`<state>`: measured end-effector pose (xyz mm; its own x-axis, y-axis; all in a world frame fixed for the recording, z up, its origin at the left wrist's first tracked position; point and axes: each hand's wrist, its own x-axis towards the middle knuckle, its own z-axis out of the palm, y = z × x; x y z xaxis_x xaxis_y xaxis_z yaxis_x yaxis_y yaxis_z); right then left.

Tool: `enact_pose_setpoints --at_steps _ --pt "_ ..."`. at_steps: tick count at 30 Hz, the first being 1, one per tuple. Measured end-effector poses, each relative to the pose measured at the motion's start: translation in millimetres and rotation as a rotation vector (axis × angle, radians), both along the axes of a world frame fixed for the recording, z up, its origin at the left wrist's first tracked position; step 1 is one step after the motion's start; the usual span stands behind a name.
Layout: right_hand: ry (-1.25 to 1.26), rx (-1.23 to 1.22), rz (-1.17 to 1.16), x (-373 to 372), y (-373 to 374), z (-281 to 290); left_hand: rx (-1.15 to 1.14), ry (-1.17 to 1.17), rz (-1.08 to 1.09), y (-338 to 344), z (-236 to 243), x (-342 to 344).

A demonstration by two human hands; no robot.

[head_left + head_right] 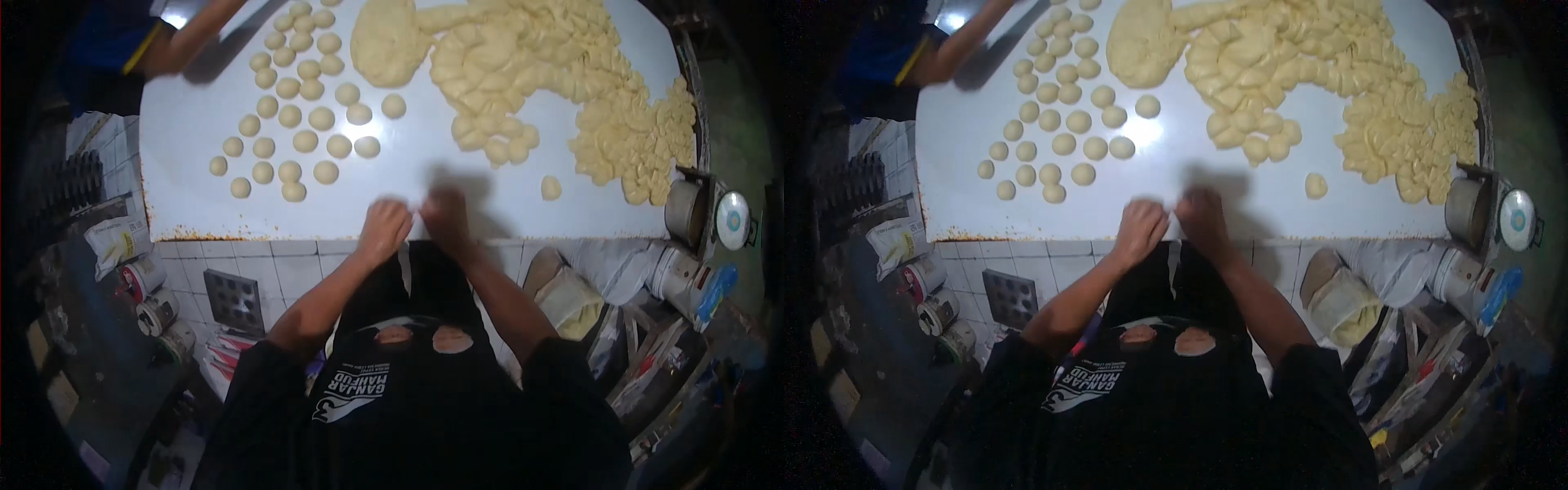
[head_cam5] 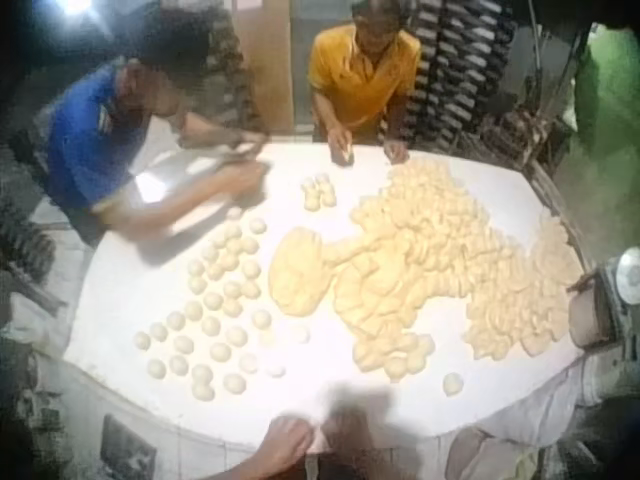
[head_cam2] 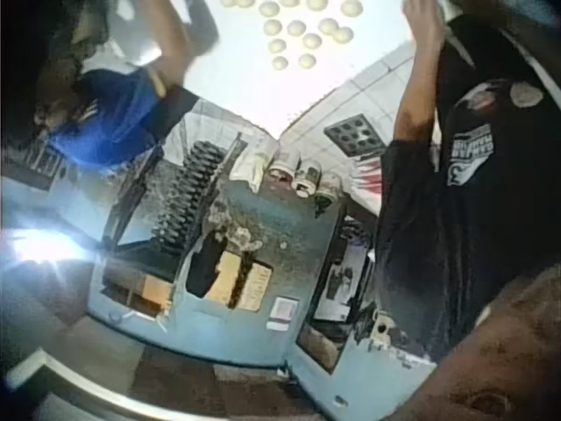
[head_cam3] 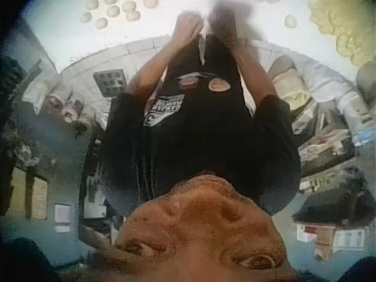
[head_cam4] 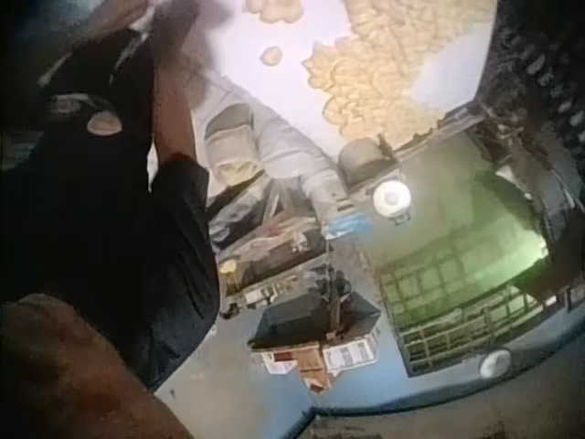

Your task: The person takes portions of dough from the table, rolls them into balls by hand, and arranges the dough balls on the table.

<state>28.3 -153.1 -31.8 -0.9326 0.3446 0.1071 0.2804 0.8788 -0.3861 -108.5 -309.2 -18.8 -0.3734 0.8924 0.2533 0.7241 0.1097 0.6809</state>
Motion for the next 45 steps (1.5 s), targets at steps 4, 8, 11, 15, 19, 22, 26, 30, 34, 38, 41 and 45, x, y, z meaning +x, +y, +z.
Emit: enact_pose_setpoints --at_steps 4,8,11,15,19,22,26,30,34,38,41,45 --pt "-0.105 0.045 0.231 -1.3 66.3 13.2 -0.145 0.207 -0.107 -8.8 9.5 -73.0" --pt "0.148 0.044 -0.208 -23.8 28.6 11.3 -0.127 -0.037 0.229 41.6 10.3 3.3" --pt "0.17 -0.035 0.267 19.5 58.7 0.6 -0.029 -0.106 -0.019 -29.0 -1.2 -21.3" --pt "0.185 -0.043 -0.034 -47.6 62.8 31.5 -0.117 0.133 0.383 54.3 18.2 -26.5" --pt "0.329 0.027 0.207 7.5 50.7 16.1 0.025 0.044 0.153 -8.9 1.8 10.5" --pt "-0.26 -0.1 0.386 9.6 97.5 -5.8 -0.246 0.242 0.164 1.7 0.2 -34.6" --pt "0.217 -0.052 -0.1 -27.2 51.4 16.0 0.001 0.042 0.369 45.3 8.1 16.0" --pt "0.104 -0.02 0.357 -6.0 89.6 7.3 -0.119 0.211 0.22 -23.3 -11.3 -15.5" --pt "0.202 -0.038 0.149 -27.7 70.4 14.0 -0.02 0.107 0.456 49.3 22.2 -5.1" --pt "-0.366 -0.205 0.218 7.0 89.5 7.1 0.023 0.12 0.341 -14.6 -2.4 -11.5" --pt "0.069 -0.094 0.164 -17.3 102.6 33.6 -0.092 0.167 0.538 8.8 15.4 -18.4" --pt "0.104 -0.18 0.204 32.3 60.5 30.6 -0.092 0.055 0.414 -12.9 10.0 -2.8"
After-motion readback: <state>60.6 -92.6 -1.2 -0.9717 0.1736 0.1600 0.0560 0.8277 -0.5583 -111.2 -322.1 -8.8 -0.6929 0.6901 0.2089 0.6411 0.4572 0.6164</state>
